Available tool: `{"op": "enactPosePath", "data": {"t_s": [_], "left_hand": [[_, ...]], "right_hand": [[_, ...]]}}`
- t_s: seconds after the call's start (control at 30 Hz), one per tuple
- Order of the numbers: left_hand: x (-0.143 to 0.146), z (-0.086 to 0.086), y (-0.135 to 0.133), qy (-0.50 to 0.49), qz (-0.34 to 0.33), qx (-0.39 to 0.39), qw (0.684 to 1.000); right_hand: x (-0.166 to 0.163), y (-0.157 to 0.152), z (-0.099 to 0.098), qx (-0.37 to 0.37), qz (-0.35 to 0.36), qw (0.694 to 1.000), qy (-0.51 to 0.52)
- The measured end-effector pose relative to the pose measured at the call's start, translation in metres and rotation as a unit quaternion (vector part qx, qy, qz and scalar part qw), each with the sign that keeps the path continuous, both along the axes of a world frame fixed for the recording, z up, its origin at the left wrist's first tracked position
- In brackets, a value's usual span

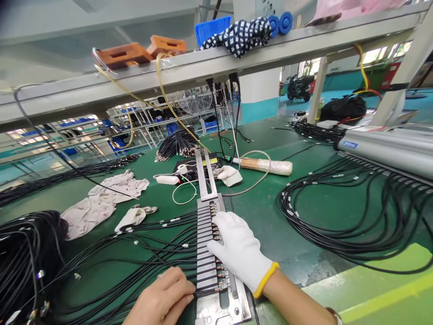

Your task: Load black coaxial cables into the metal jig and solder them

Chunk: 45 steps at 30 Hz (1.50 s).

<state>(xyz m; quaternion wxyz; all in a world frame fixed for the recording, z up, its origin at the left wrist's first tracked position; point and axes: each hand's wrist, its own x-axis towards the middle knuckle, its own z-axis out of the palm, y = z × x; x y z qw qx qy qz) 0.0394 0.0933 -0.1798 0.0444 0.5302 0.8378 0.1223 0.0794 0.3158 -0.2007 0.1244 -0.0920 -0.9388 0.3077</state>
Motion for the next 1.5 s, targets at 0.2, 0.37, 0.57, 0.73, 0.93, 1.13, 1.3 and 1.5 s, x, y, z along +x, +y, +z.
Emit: {"op": "enactPosePath", "data": {"t_s": [0.2,0.37,0.57,0.73,0.93,1.13,1.3,1.5], "left_hand": [[0.008,-0.009,0.004,0.034,-0.004,0.042,0.999],[0.01,-0.019,0.007,0.08,0.018,0.069,0.994],[0.012,-0.018,0.009,0.111,0.008,0.068,0.991],[0.018,-0.01,0.013,0.09,0.018,0.057,0.994],[0.017,-0.015,0.014,0.041,0.022,0.074,0.996],[0.007,-0.008,0.012,-0.09,0.007,0.065,0.994],[0.007,-0.007,0.014,-0.145,0.016,0.075,0.986],[0.01,-0.008,0.014,-0.133,0.011,0.085,0.987]], "right_hand": [[0.003,0.002,-0.001,-0.039,-0.041,0.998,-0.012],[0.008,0.004,0.01,-0.059,-0.048,0.997,-0.016],[0.015,0.004,0.022,-0.076,-0.059,0.995,-0.026],[0.015,0.005,0.022,-0.081,-0.061,0.995,-0.004],[0.015,0.007,0.018,-0.087,-0.051,0.995,0.028],[0.019,0.005,0.016,-0.097,-0.058,0.993,0.033],[0.022,0.005,0.02,-0.093,-0.044,0.995,0.003],[0.03,0.005,0.035,-0.023,0.04,0.997,-0.064]]}}
